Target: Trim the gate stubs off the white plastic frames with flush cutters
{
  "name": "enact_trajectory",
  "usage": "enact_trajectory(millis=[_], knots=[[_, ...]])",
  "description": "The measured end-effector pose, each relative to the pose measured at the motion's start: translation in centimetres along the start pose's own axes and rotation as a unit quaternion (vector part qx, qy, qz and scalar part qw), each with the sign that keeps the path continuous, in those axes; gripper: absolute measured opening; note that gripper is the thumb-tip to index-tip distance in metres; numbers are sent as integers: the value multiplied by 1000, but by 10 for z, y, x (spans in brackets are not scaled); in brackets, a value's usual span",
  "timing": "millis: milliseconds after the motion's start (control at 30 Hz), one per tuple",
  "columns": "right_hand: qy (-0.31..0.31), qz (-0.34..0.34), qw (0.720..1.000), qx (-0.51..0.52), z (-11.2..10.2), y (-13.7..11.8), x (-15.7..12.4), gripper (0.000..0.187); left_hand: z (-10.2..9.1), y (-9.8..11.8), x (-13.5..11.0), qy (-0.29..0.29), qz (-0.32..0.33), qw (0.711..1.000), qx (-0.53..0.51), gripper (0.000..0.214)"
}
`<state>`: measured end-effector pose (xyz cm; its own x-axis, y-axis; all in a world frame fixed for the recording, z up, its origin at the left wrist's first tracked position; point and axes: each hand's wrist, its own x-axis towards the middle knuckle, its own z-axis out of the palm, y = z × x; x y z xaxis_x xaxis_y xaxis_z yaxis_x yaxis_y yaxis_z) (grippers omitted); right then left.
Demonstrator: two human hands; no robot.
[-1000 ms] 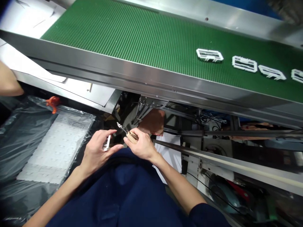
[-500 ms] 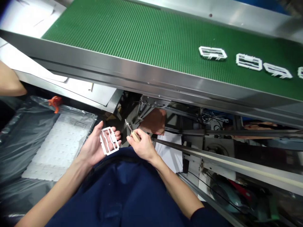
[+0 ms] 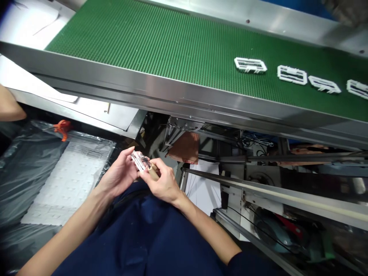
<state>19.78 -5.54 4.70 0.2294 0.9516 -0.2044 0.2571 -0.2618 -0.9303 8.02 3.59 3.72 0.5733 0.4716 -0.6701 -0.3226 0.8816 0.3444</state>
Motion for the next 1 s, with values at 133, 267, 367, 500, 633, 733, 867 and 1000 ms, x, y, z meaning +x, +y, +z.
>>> enact_trajectory(millis=[133,267,367,500,633,733,867,1000], knots=[[35,35,991,124,-6,10,5,19,-7,0,-2,-2,66,992,105,18],[33,39,975,217,-6,17,5,19,-8,0,-6,15,74,985,153,18],[30,29,967,252,-5,20,3,16,-5,0,-9,26,80,984,158,18],[44,31,956,289,-5,22,1,15,-3,1,-11,37,80,982,166,17],[45,24,958,284,-6,23,0,15,-2,0,-11,37,68,982,172,18],[45,17,970,240,-8,21,0,14,-3,-1,-11,36,64,982,171,19],[59,10,986,156,-9,15,-1,14,-6,-2,-12,19,59,981,182,24],[60,9,991,121,-10,13,-3,15,-10,-4,-15,-9,57,980,192,32]])
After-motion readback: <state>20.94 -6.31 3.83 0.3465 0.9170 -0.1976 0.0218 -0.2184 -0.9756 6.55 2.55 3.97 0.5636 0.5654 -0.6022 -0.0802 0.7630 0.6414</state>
